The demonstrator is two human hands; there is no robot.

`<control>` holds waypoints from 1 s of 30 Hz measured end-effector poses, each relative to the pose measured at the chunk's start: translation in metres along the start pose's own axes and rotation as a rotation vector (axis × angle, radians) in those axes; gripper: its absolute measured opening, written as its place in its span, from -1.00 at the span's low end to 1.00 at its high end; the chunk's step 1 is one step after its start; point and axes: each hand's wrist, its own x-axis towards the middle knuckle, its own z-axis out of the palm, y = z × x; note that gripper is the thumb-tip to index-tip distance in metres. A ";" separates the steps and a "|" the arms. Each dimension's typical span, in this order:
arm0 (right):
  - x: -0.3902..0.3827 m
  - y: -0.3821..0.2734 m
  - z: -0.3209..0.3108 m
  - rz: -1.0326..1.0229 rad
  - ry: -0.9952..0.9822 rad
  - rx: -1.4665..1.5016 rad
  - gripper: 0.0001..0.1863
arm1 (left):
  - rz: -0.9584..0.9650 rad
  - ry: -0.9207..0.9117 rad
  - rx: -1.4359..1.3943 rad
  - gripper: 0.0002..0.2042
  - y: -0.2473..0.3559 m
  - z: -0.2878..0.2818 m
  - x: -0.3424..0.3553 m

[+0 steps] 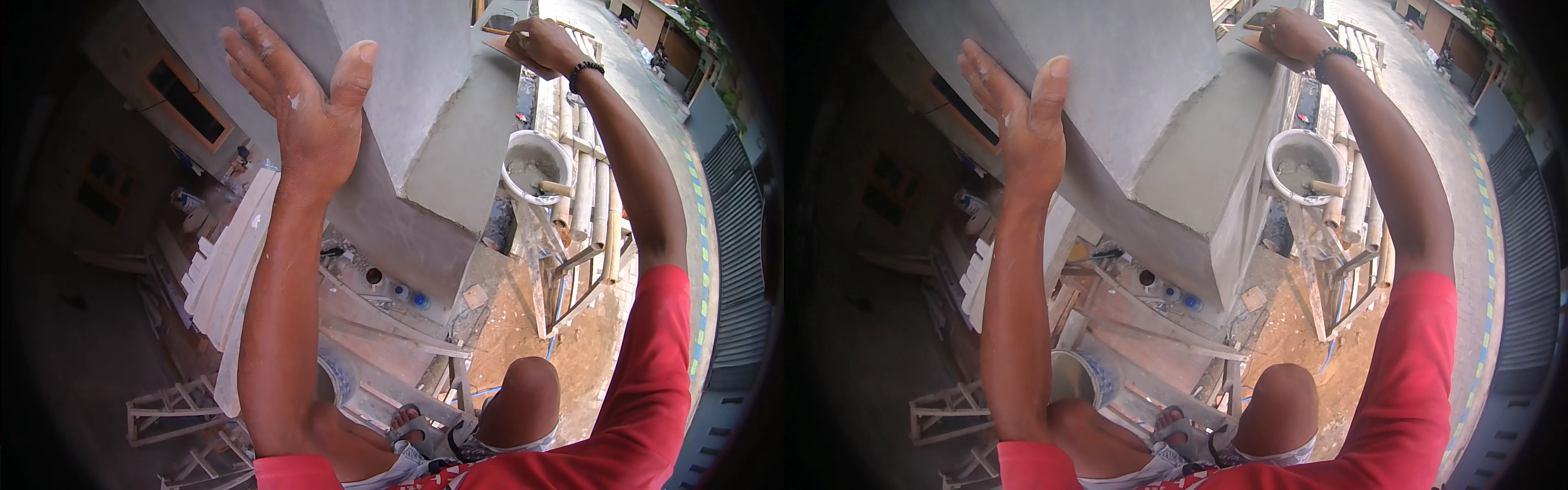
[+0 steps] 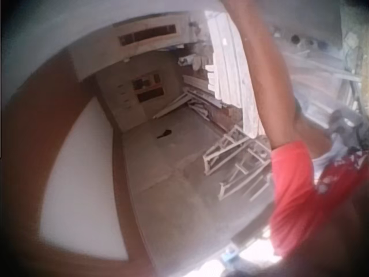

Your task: The person applies plaster to a vertical wall surface using a trowel and a bucket of plaster. They repeatedly scoop plaster from the bucket and smooth it onto the wall, working on a single section throughout the clip.

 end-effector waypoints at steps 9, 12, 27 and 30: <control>0.029 -0.048 -0.027 -0.144 -0.257 -0.206 -0.80 | 0.028 -0.005 0.008 0.08 -0.005 -0.001 0.000; 0.026 -0.064 -0.039 -0.179 -0.406 -0.313 -0.75 | 0.006 -0.013 0.010 0.10 -0.005 -0.003 0.000; 0.027 -0.028 -0.052 -0.259 -0.292 -0.181 -0.77 | 0.005 -0.052 -0.008 0.14 -0.008 0.000 -0.001; 0.044 -0.032 -0.030 -0.266 -0.216 -0.172 -0.78 | 0.005 -0.060 0.000 0.15 -0.004 -0.002 0.001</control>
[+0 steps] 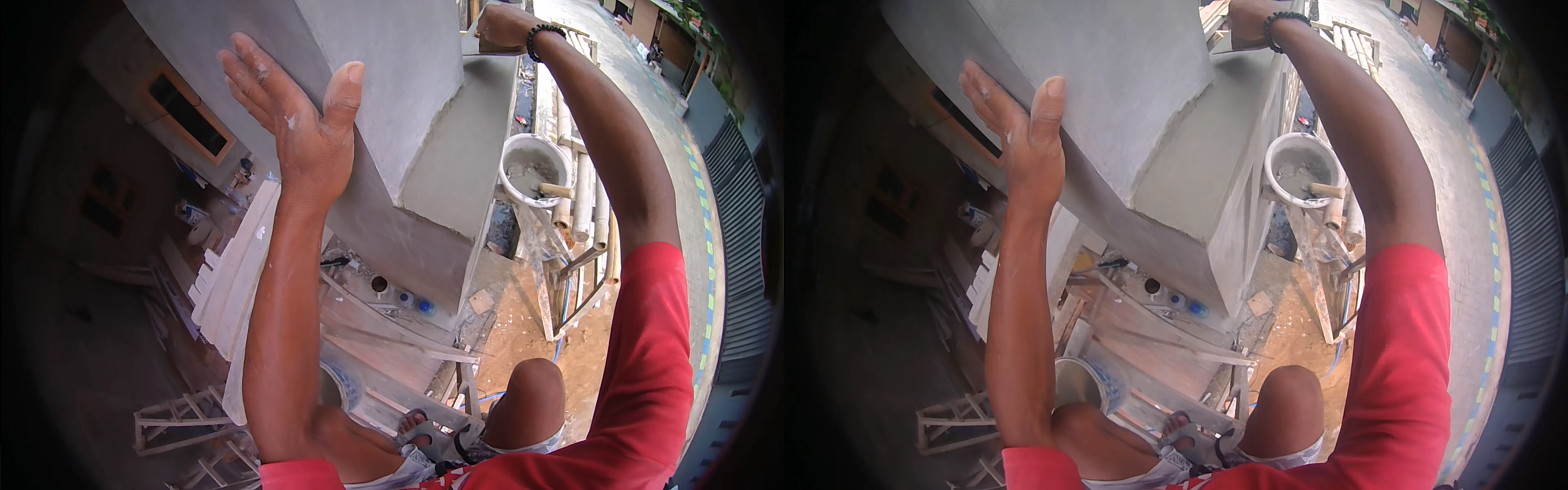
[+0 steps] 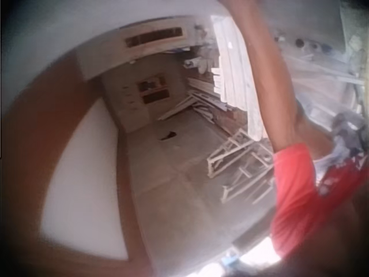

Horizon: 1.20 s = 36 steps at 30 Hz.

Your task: The person applies plaster to a vertical wall surface using a trowel and a bucket of plaster. They repeatedly scoop plaster from the bucket and smooth it onto the wall, working on a single section throughout the clip.

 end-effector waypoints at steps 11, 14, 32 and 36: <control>0.037 0.005 0.022 -0.337 -0.063 -0.189 -0.69 | -0.001 -0.016 0.022 0.16 -0.003 -0.002 -0.001; 0.006 0.008 -0.019 -0.333 -0.214 -0.176 -0.58 | -0.029 -0.010 0.016 0.14 -0.002 -0.003 -0.001; -0.292 -0.083 0.123 0.284 0.350 2.356 -0.34 | -0.110 0.004 0.097 -0.02 0.013 0.000 -0.001; -0.286 -0.106 0.132 0.271 0.505 2.098 -0.46 | -0.113 0.003 0.099 -0.04 0.011 -0.004 0.002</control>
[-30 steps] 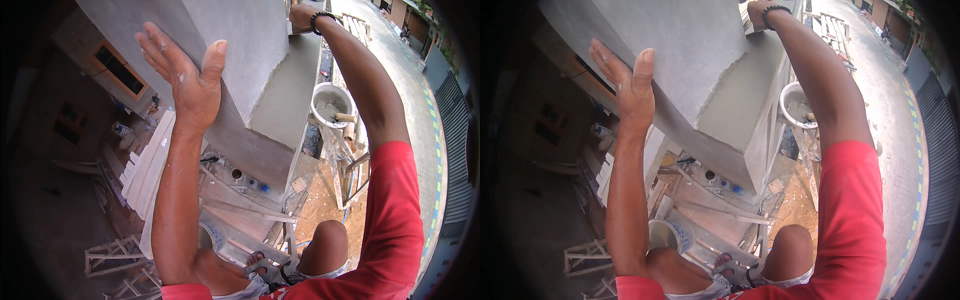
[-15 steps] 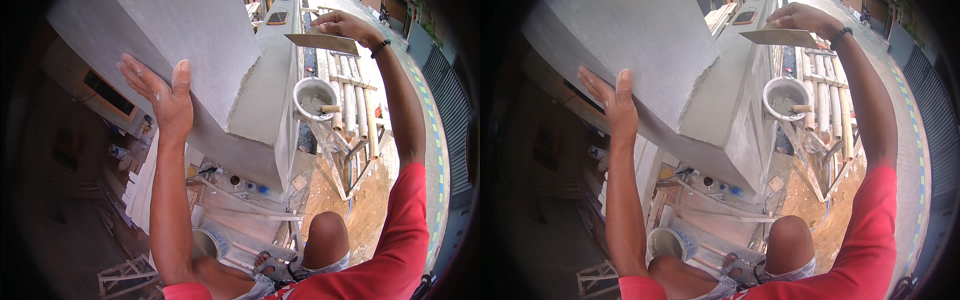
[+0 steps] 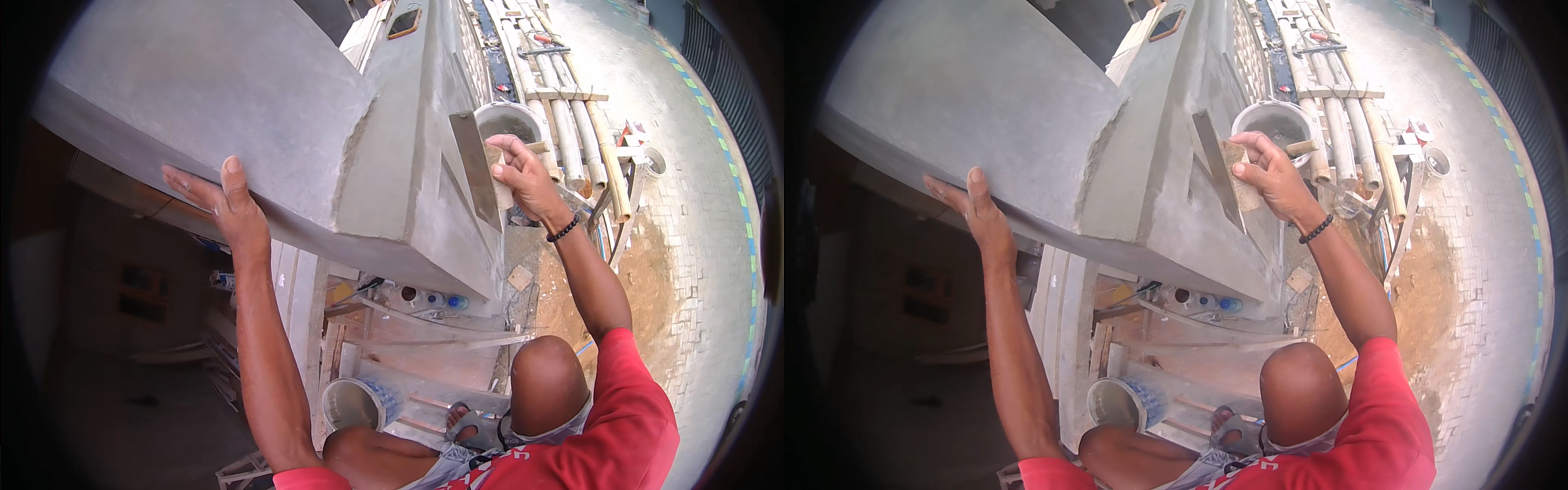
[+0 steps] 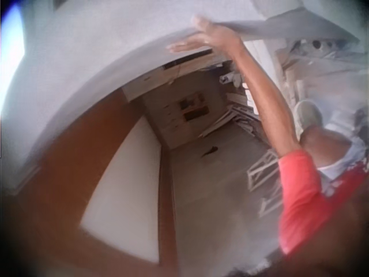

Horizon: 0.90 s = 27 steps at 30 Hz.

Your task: The person applies plaster to a vertical wall surface using a trowel and a bucket of plaster. They repeatedly scoop plaster from the bucket and smooth it onto the wall, working on a single section throughout the clip.

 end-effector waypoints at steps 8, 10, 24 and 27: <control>0.016 0.020 0.010 -0.301 -0.115 -0.719 -0.38 | -0.027 -0.006 -0.028 -0.02 0.006 0.002 -0.002; 0.023 0.018 0.012 -0.383 -0.154 -0.801 -0.37 | -0.032 -0.007 -0.025 -0.02 0.009 0.002 -0.004; 0.034 0.032 0.024 -0.411 -0.154 -0.996 -0.35 | -0.028 0.000 -0.049 -0.04 0.014 0.004 -0.006; 0.026 0.027 0.002 -0.252 -0.287 -1.075 -0.34 | -0.046 0.003 -0.047 -0.02 0.012 0.004 -0.005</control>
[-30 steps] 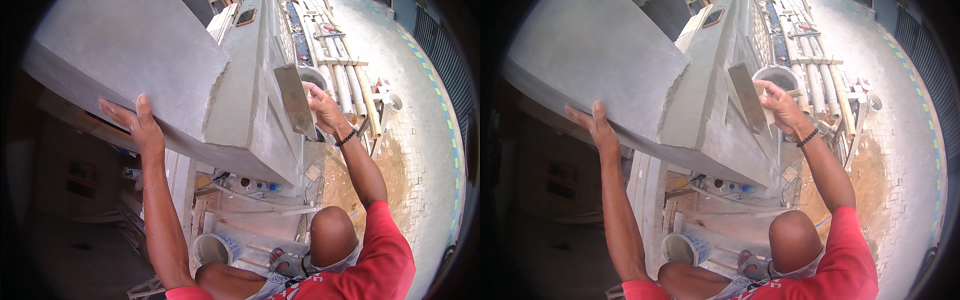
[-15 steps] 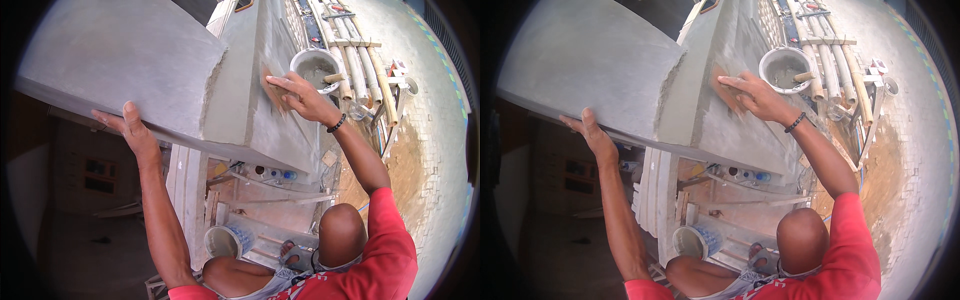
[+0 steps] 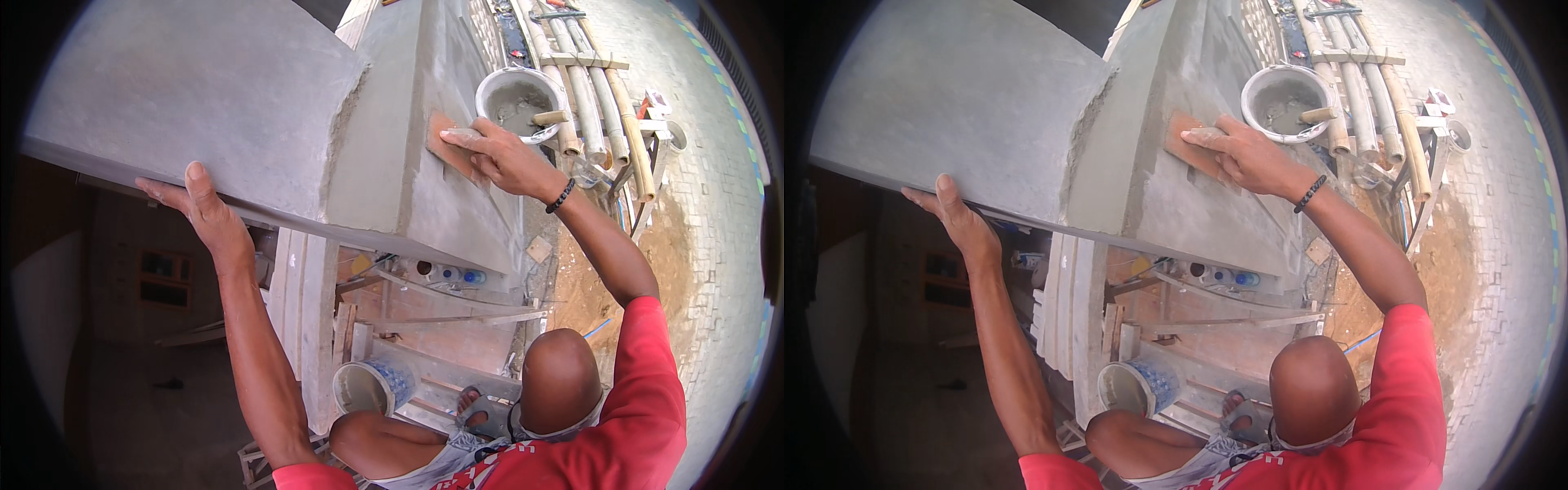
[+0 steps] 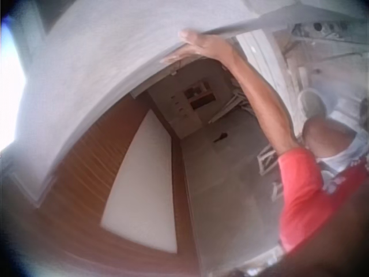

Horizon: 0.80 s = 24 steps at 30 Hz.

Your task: The person applies plaster to a vertical wall surface using a trowel and a bucket of plaster. They repeatedly scoop plaster from the bucket and smooth it onto the wall, working on a single section throughout the clip.

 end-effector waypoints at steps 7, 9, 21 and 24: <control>0.016 -0.028 0.002 -0.039 0.216 0.201 -0.37 | 0.030 -0.006 -0.044 0.01 -0.002 -0.001 0.002; 0.019 -0.023 0.016 -0.099 0.261 0.169 -0.38 | 0.025 -0.025 -0.055 0.00 -0.003 -0.002 0.003; 0.019 -0.037 0.006 -0.035 0.232 0.202 -0.40 | 0.028 -0.017 -0.033 -0.01 -0.002 -0.002 0.003; -0.017 -0.015 0.027 0.061 0.052 0.181 -0.38 | 0.041 -0.004 0.014 -0.02 -0.003 -0.001 0.002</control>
